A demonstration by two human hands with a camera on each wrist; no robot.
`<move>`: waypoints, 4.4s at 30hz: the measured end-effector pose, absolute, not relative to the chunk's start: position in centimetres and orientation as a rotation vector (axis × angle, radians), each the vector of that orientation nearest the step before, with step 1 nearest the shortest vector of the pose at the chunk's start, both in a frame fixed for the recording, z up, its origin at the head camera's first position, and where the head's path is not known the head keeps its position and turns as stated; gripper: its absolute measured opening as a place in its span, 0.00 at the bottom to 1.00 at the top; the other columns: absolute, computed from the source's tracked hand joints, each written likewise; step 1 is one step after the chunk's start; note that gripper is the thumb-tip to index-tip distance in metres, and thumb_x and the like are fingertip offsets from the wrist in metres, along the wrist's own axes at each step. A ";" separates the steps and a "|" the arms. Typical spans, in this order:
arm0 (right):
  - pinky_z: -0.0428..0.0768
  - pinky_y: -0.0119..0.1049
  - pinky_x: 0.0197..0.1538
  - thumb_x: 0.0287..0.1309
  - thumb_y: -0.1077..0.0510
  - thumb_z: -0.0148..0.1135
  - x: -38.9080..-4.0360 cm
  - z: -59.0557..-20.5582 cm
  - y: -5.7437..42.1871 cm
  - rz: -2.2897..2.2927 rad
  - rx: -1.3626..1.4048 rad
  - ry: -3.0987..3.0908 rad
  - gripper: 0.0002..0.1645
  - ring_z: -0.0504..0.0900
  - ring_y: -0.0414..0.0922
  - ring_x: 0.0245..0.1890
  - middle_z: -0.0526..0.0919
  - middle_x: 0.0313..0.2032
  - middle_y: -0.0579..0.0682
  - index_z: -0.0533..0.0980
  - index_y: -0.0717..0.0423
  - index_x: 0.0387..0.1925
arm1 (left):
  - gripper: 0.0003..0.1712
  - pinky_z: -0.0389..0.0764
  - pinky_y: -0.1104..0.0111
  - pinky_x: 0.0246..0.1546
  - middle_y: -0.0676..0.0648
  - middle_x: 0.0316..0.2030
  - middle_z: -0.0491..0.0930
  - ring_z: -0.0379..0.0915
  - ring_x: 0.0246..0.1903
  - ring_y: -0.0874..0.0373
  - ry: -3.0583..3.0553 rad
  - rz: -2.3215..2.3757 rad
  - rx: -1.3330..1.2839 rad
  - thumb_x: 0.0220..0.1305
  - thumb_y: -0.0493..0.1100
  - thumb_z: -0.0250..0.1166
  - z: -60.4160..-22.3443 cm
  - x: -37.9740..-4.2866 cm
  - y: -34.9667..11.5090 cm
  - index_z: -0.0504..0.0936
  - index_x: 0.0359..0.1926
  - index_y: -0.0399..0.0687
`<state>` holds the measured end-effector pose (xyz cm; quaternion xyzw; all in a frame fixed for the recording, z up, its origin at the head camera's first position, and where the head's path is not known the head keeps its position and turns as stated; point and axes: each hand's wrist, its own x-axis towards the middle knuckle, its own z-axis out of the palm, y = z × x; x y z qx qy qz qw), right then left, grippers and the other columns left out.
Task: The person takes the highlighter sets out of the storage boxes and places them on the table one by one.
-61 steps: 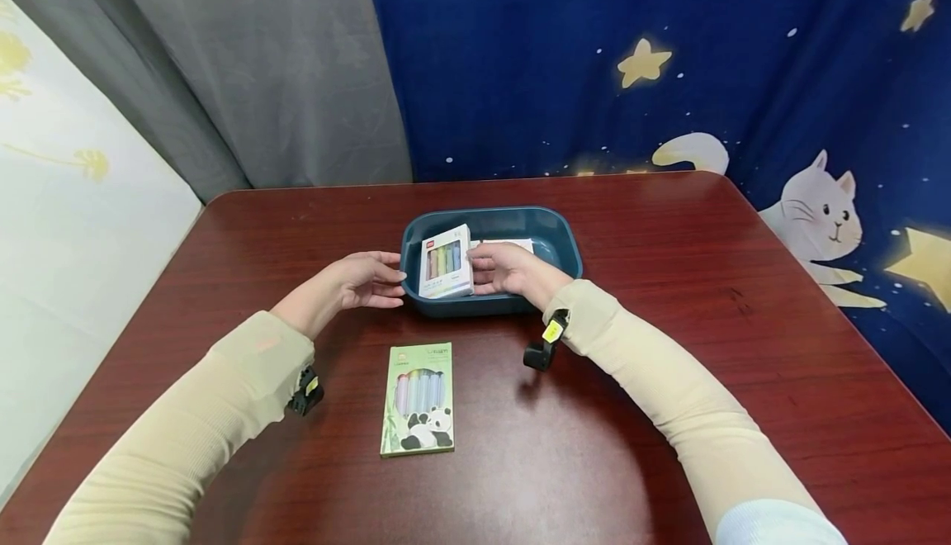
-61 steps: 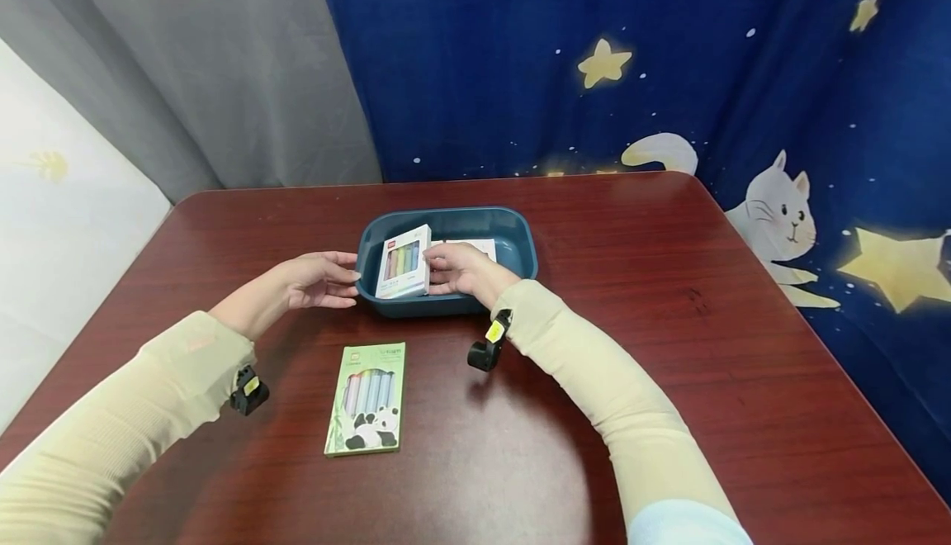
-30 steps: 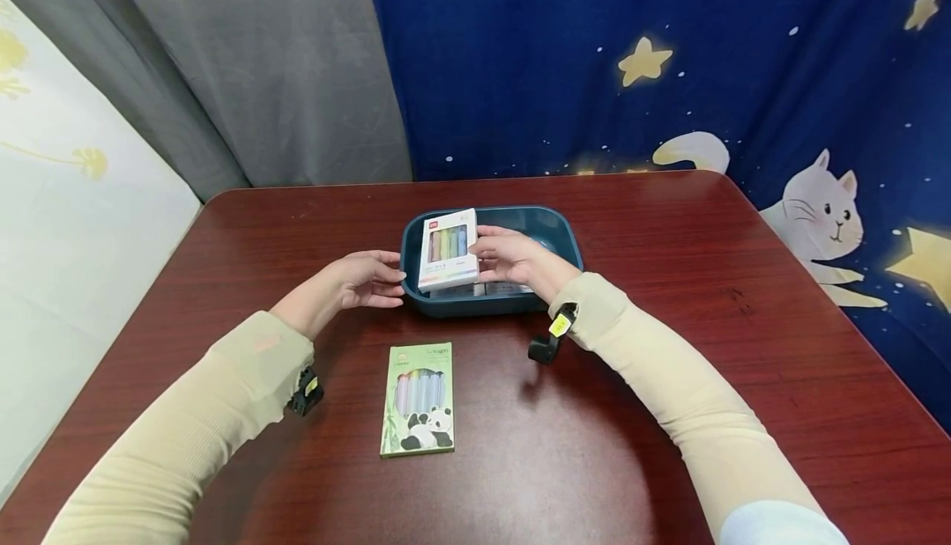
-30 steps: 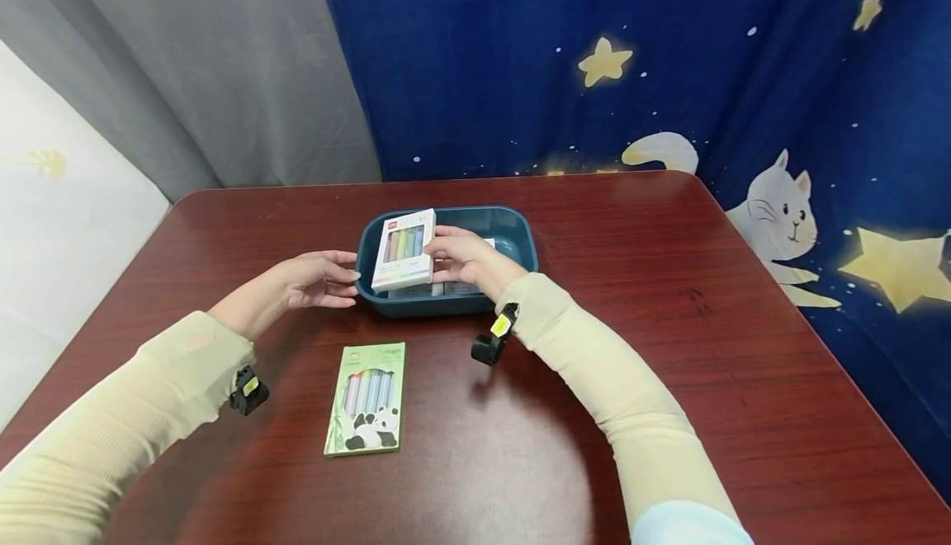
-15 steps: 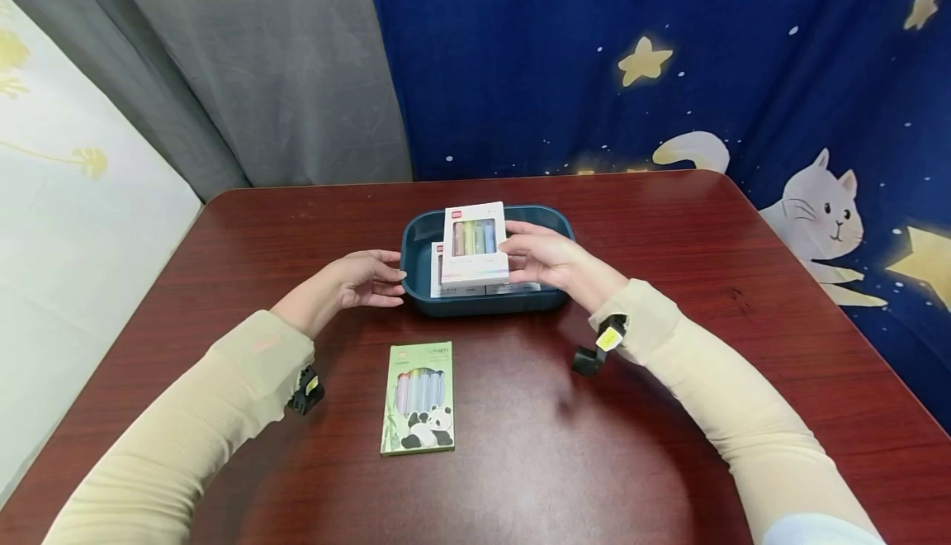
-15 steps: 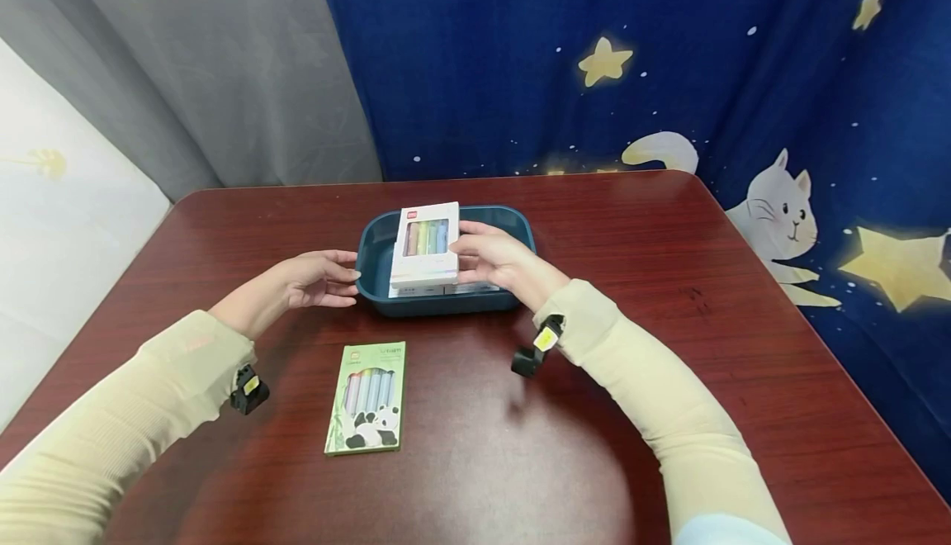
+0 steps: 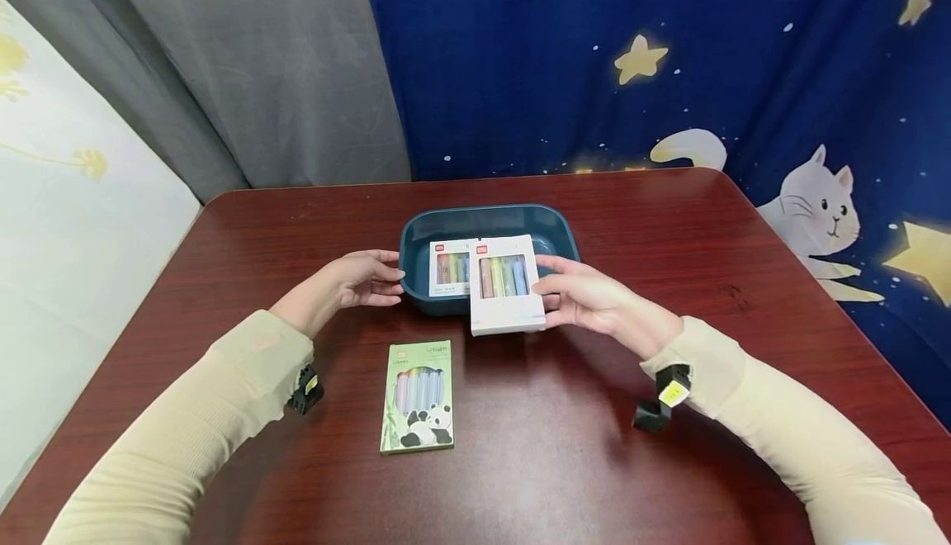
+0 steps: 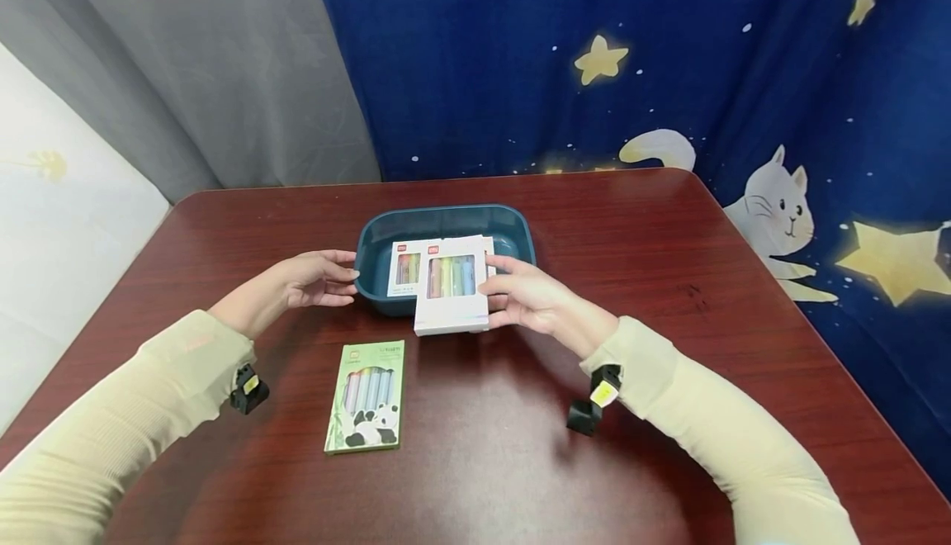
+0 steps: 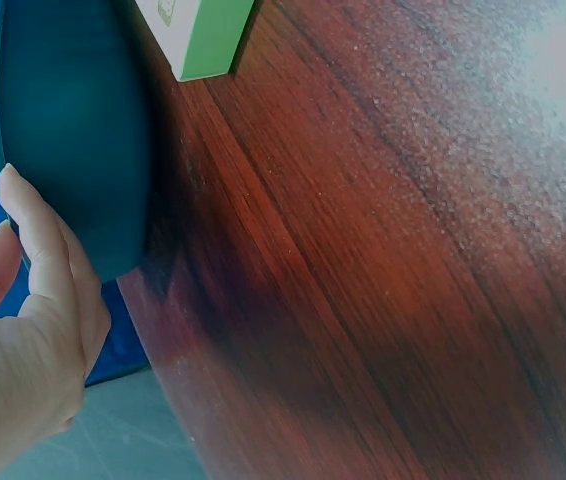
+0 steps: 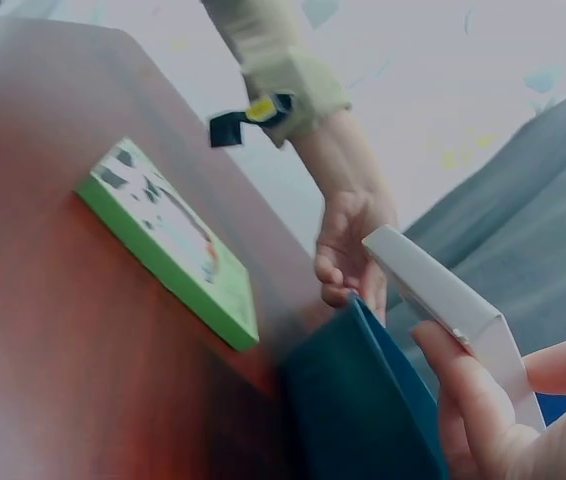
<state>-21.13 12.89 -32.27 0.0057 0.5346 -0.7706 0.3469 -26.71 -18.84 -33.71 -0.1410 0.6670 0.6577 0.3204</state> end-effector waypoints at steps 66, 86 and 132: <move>0.83 0.42 0.31 0.50 0.74 0.55 -14.7 -38.2 10.5 -1.571 -0.081 1.852 0.43 0.77 0.45 0.26 0.67 0.38 0.59 0.47 0.69 0.65 | 0.32 0.83 0.65 0.34 0.47 0.31 0.77 0.78 0.25 0.60 1.762 1.737 -0.383 0.65 0.34 0.52 -33.6 -26.6 -18.8 0.54 0.68 0.46; 0.83 0.39 0.29 0.49 0.75 0.57 -14.3 -38.0 9.5 -1.486 -0.123 1.988 0.44 0.75 0.44 0.22 0.68 0.30 0.56 0.47 0.70 0.65 | 0.31 0.82 0.65 0.35 0.47 0.32 0.76 0.77 0.25 0.60 1.769 1.731 -0.388 0.65 0.34 0.51 -33.6 -26.6 -18.9 0.54 0.68 0.47; 0.78 0.47 0.49 0.65 0.59 0.45 -21.3 -28.7 12.6 -1.441 -0.198 1.988 0.31 0.71 0.60 0.54 0.64 0.59 0.67 0.51 0.62 0.67 | 0.32 0.82 0.65 0.36 0.47 0.31 0.76 0.77 0.26 0.60 1.788 1.723 -0.370 0.65 0.35 0.52 -33.5 -26.4 -18.8 0.53 0.68 0.46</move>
